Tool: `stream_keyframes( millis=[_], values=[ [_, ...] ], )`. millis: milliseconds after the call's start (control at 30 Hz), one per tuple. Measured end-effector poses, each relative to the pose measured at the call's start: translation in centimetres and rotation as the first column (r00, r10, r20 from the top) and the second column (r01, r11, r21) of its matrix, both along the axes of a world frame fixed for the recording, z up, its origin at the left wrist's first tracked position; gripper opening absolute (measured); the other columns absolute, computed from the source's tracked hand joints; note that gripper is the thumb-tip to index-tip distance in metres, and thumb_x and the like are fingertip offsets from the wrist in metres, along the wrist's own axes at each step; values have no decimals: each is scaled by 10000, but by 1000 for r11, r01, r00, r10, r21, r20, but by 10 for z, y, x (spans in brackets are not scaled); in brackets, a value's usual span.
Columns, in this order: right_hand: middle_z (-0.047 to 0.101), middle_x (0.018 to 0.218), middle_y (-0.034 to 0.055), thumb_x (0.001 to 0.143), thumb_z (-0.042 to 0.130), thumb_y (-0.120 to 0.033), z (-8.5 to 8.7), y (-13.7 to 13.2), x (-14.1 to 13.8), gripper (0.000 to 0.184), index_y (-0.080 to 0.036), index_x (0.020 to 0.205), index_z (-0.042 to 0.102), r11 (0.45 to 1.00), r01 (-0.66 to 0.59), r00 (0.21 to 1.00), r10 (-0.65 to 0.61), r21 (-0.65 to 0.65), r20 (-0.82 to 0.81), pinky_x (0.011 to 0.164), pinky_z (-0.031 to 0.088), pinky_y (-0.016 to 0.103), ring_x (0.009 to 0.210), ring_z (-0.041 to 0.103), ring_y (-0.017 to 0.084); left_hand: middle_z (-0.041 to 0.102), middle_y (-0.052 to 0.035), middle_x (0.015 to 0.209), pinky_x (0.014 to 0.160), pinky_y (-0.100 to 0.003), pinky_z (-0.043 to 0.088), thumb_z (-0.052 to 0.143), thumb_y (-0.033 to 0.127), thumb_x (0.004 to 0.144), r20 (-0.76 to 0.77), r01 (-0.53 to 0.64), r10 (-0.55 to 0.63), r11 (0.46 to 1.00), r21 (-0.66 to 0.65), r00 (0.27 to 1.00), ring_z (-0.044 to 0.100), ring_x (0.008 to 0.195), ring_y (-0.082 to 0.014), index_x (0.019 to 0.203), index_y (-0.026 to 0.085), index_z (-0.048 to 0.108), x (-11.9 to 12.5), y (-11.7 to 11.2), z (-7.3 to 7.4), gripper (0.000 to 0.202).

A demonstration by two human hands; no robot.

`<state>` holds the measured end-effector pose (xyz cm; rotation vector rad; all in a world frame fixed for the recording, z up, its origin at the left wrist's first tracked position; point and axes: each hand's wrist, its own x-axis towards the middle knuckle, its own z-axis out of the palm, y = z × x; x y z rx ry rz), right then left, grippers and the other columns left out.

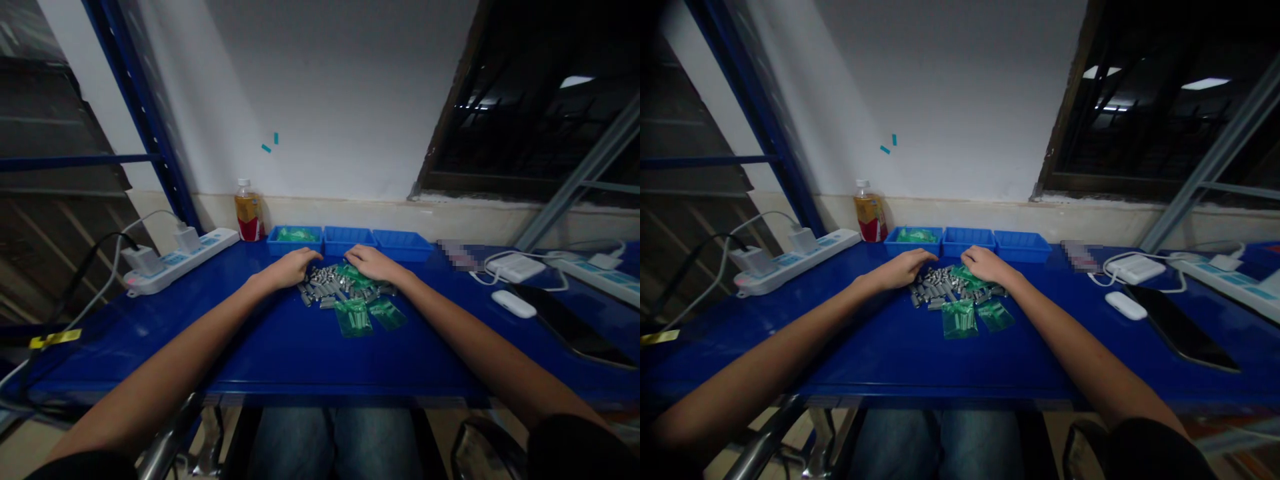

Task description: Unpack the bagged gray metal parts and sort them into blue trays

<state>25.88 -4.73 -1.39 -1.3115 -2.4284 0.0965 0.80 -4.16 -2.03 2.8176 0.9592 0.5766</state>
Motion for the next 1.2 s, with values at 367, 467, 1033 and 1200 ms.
stream_keyframes(
  millis=[367,467,1033,1200],
  values=[
    [679,975,77,890,465,-211,-12,-24,-18,244,-164,913,704,999,-52,995,51,-7,-84,822,427,295,924,608,199,655,-69,827,696,-260,443,533,152,761,-46,-142,140,989,-49,989,599,757,-183,882,158,683,-10,7,-2,193],
    [683,978,74,875,482,-191,-13,-27,-19,224,-167,928,699,998,-61,994,61,8,-94,827,434,305,923,611,200,655,-75,793,655,-265,444,538,195,767,8,-163,164,984,-75,986,601,704,-181,872,138,667,-8,6,-3,176],
    [626,896,71,917,446,-277,7,-54,-41,187,-168,908,598,851,-45,997,73,524,-33,736,355,325,858,541,204,642,-57,799,687,-258,452,391,368,882,324,69,29,956,-286,946,591,735,-156,871,120,619,14,-25,23,337],
    [616,827,83,897,451,-300,7,-26,3,233,-171,794,614,810,280,957,-193,515,-217,752,376,326,834,546,220,661,-68,838,684,-257,434,481,186,760,35,-45,49,994,-97,998,591,723,-160,982,120,633,-11,-11,27,277]
  ],
)
